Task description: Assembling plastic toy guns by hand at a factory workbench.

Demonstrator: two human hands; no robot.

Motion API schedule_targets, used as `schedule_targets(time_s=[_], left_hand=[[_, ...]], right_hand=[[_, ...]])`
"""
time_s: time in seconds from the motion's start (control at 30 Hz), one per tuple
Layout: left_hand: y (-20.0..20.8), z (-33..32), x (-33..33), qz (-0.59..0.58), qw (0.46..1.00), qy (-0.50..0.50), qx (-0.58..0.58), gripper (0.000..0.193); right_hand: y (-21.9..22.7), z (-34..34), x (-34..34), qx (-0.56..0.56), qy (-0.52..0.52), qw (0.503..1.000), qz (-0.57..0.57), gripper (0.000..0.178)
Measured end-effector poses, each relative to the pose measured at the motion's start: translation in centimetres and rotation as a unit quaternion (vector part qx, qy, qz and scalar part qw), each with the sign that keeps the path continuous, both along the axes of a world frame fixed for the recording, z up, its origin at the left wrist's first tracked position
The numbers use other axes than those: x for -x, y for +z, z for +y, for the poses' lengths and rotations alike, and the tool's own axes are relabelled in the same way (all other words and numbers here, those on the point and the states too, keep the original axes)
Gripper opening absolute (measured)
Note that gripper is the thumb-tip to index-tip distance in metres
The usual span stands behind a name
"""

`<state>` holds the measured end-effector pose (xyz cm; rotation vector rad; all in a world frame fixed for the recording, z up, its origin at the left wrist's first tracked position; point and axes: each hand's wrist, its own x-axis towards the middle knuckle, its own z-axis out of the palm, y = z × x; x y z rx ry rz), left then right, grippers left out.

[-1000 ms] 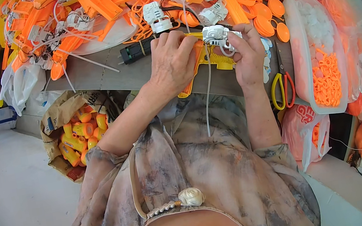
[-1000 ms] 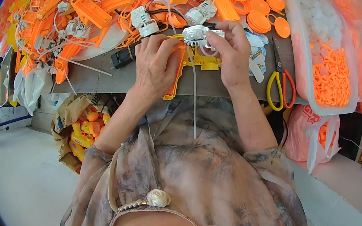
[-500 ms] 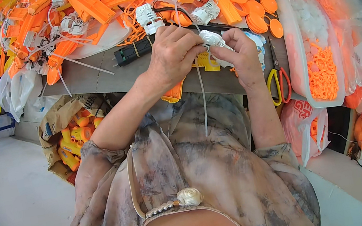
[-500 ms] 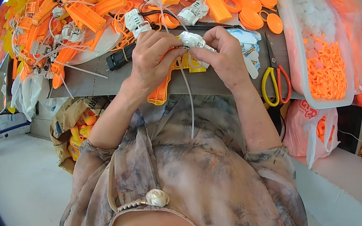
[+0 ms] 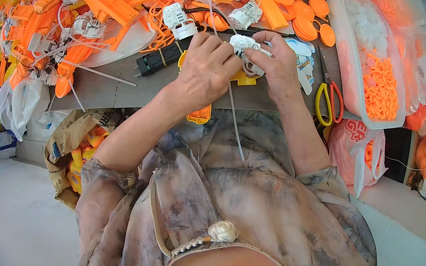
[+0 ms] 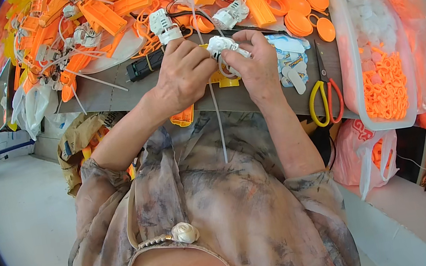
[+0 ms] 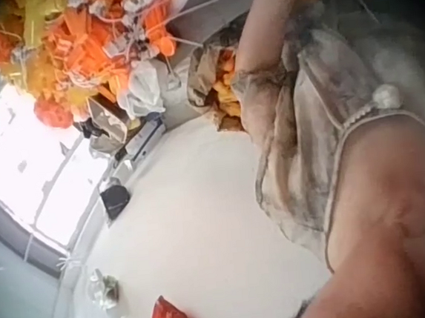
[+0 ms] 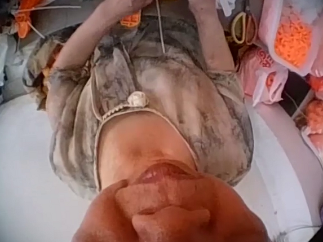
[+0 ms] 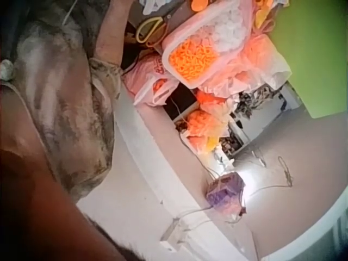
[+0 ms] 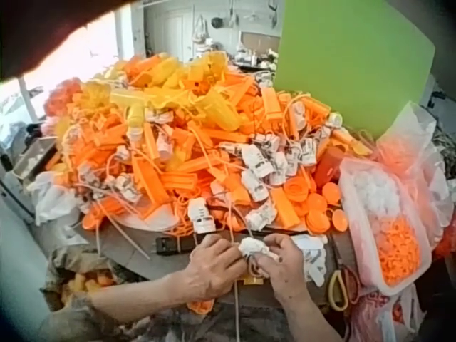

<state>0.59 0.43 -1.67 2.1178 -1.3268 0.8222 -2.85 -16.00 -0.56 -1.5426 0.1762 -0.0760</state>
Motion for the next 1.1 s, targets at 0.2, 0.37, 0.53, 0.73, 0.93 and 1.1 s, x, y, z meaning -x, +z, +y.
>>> schedule_targets(time_s=[0.2, 0.37, 0.53, 0.73, 0.93, 1.1], left_hand=[[-0.1, 0.4, 0.3, 0.013, 1.0, -0.011, 0.012, 0.017], [-0.1, 0.7, 0.1, 0.04, 0.998, -0.015, 0.038, 0.013], [0.2, 1.1, -0.9, 0.067, 0.997, -0.023, 0.036, 0.015], [1.0, 1.1, -1.0, 0.137, 0.987, -0.014, 0.082, 0.038], [1.4, 1.1, -0.8, 0.072, 0.996, -0.048, 0.005, 0.043], [1.9, 0.8, -0.1, 0.074, 0.996, -0.051, -0.001, 0.052]], right_hand=[[-0.3, 0.3, 0.1, -0.003, 0.0, 1.0, -0.005, 0.035], [0.6, 0.4, 0.2, -0.044, 0.011, 0.999, 0.01, 0.037], [0.8, 0.8, 0.2, -0.033, 0.02, 0.999, 0.006, 0.04], [1.5, 0.6, 0.3, 0.016, 0.048, 0.999, 0.019, 0.042], [2.6, 0.6, 0.4, 0.103, 0.089, 0.991, 0.0, 0.044], [2.3, 0.5, 0.2, 0.06, 0.119, 0.991, -0.005, 0.042]])
